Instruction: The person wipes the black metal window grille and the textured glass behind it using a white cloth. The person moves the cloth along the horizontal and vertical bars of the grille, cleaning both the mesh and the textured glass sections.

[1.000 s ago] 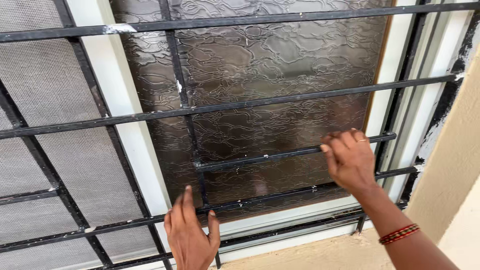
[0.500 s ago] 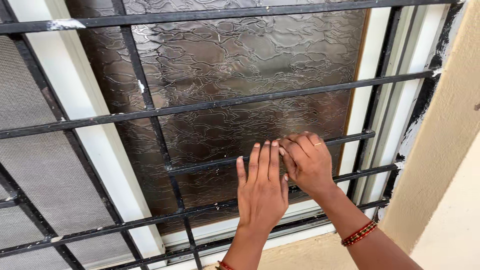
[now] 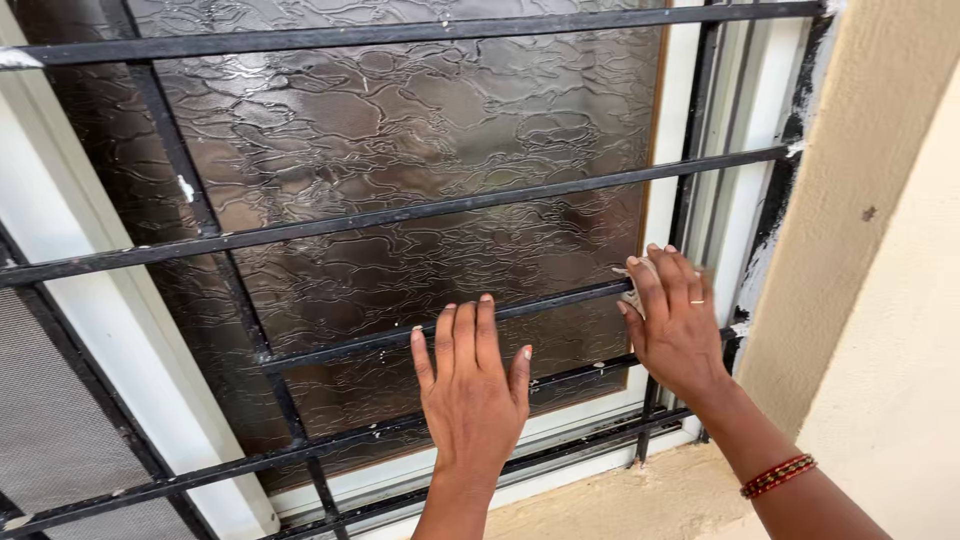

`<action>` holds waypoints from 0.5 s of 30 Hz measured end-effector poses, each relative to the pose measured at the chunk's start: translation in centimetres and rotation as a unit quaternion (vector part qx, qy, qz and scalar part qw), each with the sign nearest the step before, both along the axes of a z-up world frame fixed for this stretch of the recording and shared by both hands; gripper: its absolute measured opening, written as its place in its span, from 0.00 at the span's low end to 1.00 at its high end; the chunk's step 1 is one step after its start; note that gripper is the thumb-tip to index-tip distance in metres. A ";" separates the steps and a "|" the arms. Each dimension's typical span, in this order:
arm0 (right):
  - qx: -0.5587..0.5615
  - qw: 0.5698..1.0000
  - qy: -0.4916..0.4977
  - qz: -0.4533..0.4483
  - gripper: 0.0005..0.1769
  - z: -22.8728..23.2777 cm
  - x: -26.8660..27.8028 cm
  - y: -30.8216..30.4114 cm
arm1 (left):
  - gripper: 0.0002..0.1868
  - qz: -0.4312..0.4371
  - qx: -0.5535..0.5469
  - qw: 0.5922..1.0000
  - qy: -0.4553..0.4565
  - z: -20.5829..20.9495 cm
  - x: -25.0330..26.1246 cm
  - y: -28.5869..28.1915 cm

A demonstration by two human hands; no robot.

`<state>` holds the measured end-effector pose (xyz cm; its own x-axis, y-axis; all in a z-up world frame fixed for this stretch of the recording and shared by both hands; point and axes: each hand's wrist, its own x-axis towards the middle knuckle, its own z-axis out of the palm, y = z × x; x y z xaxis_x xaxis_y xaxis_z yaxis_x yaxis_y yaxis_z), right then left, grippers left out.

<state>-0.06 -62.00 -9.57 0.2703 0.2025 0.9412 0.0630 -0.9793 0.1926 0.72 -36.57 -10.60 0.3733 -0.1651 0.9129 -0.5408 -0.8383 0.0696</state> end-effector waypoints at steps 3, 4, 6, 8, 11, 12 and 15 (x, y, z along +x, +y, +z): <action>0.008 1.000 0.024 0.008 0.28 -0.5 -0.1 -0.1 | 0.32 0.009 -0.004 1.000 -0.002 0.0 0.0 -0.1; 0.009 0.999 0.031 0.000 0.27 -0.5 -0.5 -0.1 | 0.32 0.013 -0.004 1.000 -0.001 -0.1 0.0 -0.2; 0.040 0.997 0.067 -0.009 0.31 -0.4 -1.8 -0.2 | 0.32 0.015 -0.005 1.000 0.000 -0.2 -0.1 -0.3; 0.053 0.981 0.166 -0.085 0.36 0.5 -3.3 -0.6 | 0.32 0.020 -0.006 1.000 0.001 -0.1 -0.1 -0.4; 0.115 0.917 0.335 -0.186 0.36 2.9 -5.9 -2.4 | 0.32 0.027 -0.008 1.000 0.002 -0.2 -0.1 -0.6; 0.177 0.909 0.349 -0.141 0.30 3.8 -6.7 -3.1 | 0.33 0.030 -0.009 1.000 0.000 -0.3 -0.1 -0.7; 0.262 0.916 0.302 -0.047 0.25 6.9 -6.5 -4.5 | 0.33 0.039 -0.016 0.999 -0.001 -0.4 0.0 -1.1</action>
